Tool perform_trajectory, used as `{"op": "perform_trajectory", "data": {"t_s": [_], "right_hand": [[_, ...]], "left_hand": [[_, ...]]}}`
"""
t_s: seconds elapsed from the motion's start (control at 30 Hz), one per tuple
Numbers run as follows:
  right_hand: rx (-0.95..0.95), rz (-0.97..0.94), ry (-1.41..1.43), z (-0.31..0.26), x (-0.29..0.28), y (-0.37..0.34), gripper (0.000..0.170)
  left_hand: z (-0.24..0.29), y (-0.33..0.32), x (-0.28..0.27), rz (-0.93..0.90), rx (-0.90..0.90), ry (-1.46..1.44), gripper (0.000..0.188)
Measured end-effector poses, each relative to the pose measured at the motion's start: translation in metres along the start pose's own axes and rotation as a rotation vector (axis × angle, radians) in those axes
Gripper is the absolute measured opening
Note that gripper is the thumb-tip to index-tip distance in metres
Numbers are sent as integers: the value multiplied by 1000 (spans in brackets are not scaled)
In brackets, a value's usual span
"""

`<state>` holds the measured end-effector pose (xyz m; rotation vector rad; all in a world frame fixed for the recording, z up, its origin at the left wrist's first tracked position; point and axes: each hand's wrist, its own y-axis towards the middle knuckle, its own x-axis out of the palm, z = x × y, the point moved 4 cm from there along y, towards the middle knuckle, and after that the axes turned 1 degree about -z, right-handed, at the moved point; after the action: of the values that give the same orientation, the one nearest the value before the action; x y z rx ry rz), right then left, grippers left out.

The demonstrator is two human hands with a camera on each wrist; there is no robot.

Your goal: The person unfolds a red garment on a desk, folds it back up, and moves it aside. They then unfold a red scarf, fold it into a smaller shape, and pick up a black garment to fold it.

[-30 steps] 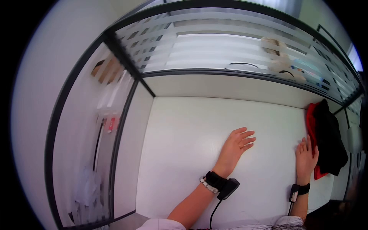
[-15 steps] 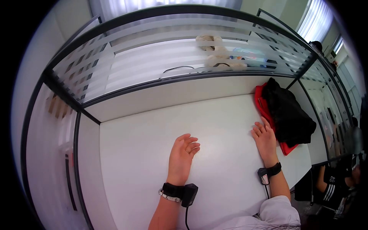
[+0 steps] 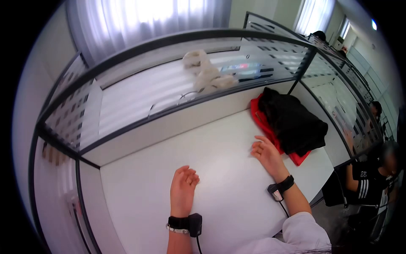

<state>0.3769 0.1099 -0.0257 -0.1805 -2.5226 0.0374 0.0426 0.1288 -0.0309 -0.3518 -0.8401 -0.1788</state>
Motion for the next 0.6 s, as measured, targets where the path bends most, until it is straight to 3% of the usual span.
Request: {"op": "perform_trajectory", "data": {"t_s": [0.37, 0.43, 0.5, 0.53, 0.6], "right_hand": [[22, -80, -38, -5, 10, -5, 27], [19, 70, -212, -15, 16, -13, 24], [-229, 106, -845, -46, 11, -23, 18], [-321, 262, -1004, -68, 4, -36, 14], [-664, 467, -904, -110, -17, -61, 12]], "left_hand": [[2, -1, 2, -63, 22, 7, 25], [3, 0, 2, -58, 16, 18, 25], [1, 2, -1, -58, 13, 4, 24], [1, 2, -1, -49, 20, 9, 24], [2, 3, 0, -65, 20, 8, 24]]}}
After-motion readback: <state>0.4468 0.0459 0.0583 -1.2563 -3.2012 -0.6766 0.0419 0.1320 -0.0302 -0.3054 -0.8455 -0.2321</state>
